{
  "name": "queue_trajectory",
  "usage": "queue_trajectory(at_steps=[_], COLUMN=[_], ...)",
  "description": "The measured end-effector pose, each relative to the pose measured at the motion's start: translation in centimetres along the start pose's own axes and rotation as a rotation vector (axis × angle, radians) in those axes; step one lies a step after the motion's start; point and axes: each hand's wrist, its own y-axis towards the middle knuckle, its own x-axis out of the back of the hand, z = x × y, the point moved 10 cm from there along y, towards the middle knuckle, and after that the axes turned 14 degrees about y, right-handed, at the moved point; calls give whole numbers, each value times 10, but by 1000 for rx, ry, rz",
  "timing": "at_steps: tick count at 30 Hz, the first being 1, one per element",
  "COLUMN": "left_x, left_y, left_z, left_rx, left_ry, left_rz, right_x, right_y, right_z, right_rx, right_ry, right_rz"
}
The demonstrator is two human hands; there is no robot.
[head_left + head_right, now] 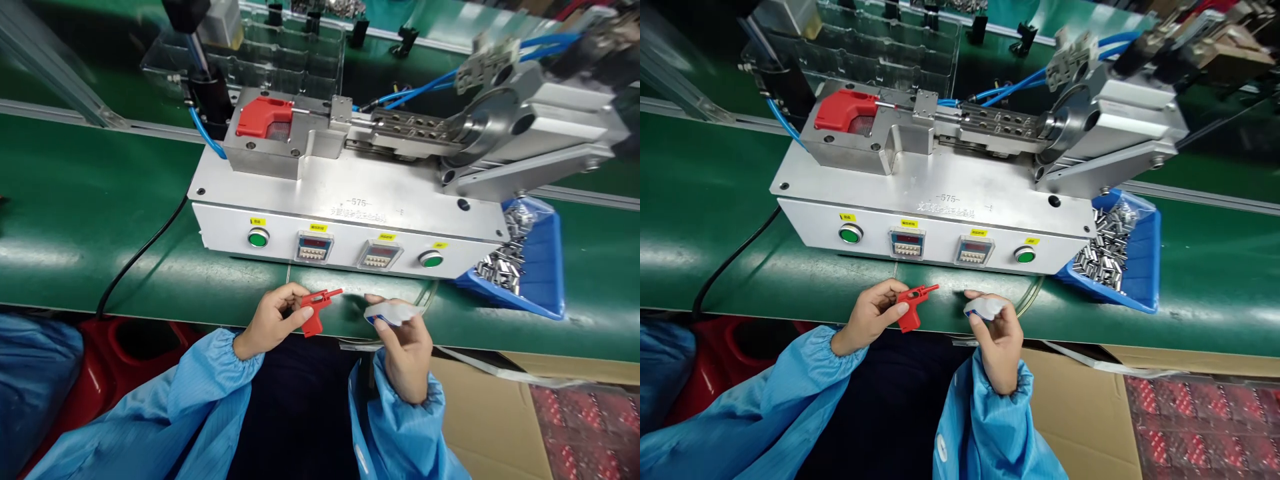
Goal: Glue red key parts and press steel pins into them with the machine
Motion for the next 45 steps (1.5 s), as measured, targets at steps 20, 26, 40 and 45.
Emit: queue_trajectory(at_steps=[20, 26, 40, 45], left_x=[37, 37, 17, 18], left_y=[-13, -7, 2, 10], left_z=[47, 45, 18, 13], left_rx=[136, 111, -2, -39], left_ry=[123, 87, -28, -55], left_rz=[-9, -3, -32, -44], right_x=[117, 156, 81, -66], right_y=[104, 174, 157, 157], right_z=[138, 95, 226, 221], right_rx=[108, -94, 275, 509], right_ry=[-923, -1000, -593, -652], right_rz=[-29, -172, -11, 444])
